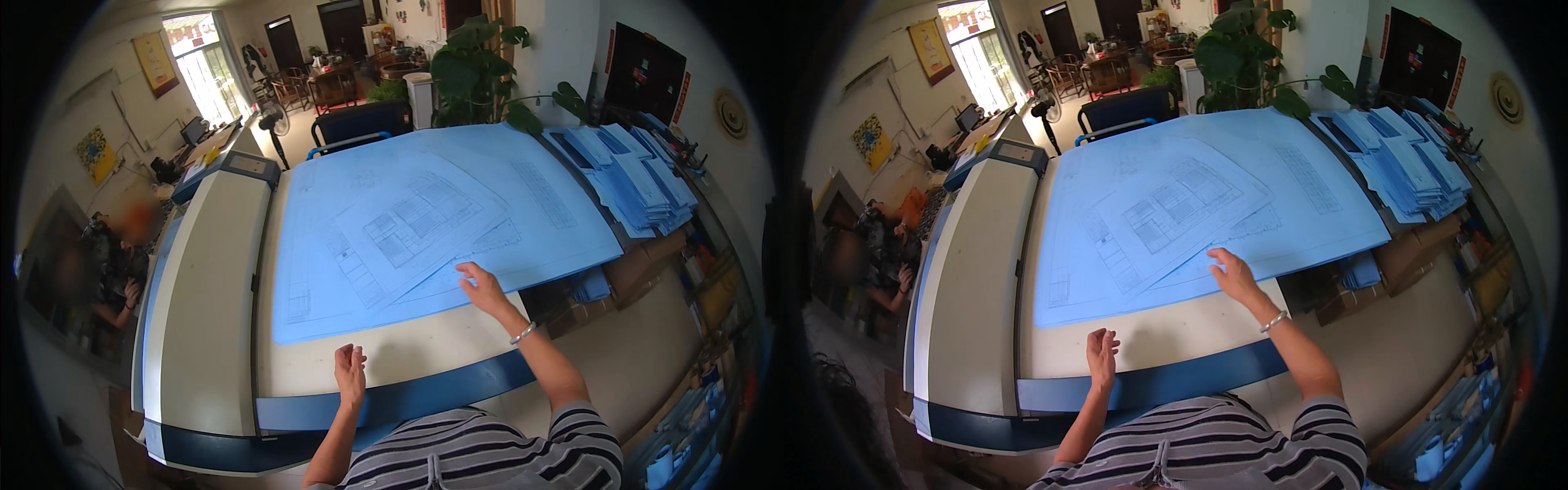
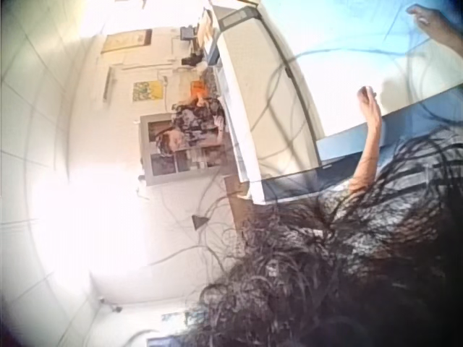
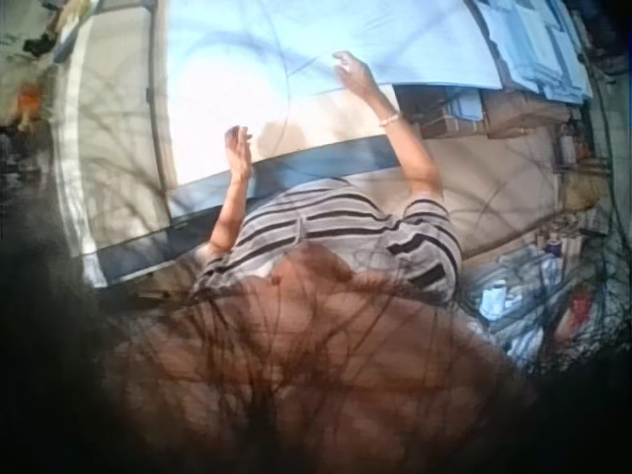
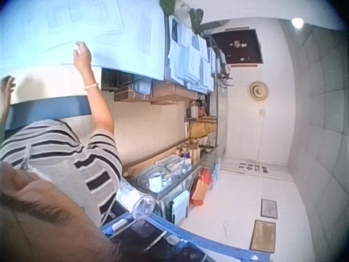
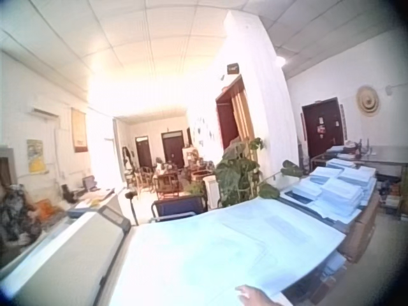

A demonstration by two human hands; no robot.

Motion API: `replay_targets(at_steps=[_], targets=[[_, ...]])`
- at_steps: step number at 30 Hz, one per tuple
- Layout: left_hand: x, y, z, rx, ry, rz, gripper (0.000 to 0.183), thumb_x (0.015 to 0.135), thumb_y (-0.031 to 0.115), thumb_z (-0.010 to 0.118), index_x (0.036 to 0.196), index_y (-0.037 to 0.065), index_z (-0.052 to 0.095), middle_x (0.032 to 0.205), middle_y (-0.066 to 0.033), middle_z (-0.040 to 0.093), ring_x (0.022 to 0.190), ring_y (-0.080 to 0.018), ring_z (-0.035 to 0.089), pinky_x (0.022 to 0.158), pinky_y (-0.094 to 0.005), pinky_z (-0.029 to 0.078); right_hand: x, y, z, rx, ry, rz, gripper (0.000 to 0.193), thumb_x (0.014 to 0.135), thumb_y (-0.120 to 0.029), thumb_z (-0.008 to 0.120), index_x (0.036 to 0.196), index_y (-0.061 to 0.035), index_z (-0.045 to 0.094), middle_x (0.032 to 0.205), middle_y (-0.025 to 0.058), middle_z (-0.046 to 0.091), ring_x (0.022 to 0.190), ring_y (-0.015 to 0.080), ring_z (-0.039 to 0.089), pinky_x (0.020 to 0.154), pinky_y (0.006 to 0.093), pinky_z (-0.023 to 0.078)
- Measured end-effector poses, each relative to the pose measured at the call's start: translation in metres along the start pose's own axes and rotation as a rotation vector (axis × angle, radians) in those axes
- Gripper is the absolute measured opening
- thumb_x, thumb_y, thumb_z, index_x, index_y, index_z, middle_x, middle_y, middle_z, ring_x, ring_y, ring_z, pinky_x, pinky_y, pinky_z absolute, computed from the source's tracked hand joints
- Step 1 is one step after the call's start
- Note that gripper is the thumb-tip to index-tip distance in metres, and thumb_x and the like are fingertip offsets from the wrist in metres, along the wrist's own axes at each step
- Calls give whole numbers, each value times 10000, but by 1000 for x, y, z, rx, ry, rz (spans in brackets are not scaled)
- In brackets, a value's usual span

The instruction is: The person aligns and organizes large blue architectural prints on a flat surface. They slide individual sheets into place, stack them, and smooth the edges by hand to maintain a neat order.

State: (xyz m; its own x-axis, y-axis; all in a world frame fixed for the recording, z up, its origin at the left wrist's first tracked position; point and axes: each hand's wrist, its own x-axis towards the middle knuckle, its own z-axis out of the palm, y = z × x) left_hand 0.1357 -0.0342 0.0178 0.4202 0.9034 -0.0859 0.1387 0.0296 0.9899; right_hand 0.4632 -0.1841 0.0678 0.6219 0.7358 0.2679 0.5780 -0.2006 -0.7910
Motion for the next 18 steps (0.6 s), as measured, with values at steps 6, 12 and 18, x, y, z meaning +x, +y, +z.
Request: replay_targets(at_steps=[6, 12, 18], targets=[[-2, 3, 2, 495, -56, 376, 436, 976, 287, 653, 1283, -10, 569, 1269, -224, 611, 1220, -387, 543, 1031, -452, 448, 92, 40, -9, -455, -46, -286, 362, 923, -91, 642, 1282, -95, 605, 1398, 116, 585, 1232, 331, 571, 1046, 478, 441], [16, 13, 14, 562, -76, 517, 462, 945, 296, 692, 1245, -33, 565, 1304, -257, 602, 1226, -419, 552, 1050, -473, 437, 149, 54, 60, -540, -311, -77, 479, 1002, -302, 573, 1456, -180, 483, 1613, 72, 339, 1468, 337, 330, 1184, 577, 266], [15, 8, -19, 667, 5, 532, 434, 929, 260, 710, 1220, -29, 567, 1302, -260, 606, 1236, -440, 547, 1067, -502, 418, 129, 40, 119, -579, -427, -47, 504, 1012, -353, 557, 1472, -169, 463, 1602, 43, 360, 1500, 383, 242, 1190, 654, 174]])
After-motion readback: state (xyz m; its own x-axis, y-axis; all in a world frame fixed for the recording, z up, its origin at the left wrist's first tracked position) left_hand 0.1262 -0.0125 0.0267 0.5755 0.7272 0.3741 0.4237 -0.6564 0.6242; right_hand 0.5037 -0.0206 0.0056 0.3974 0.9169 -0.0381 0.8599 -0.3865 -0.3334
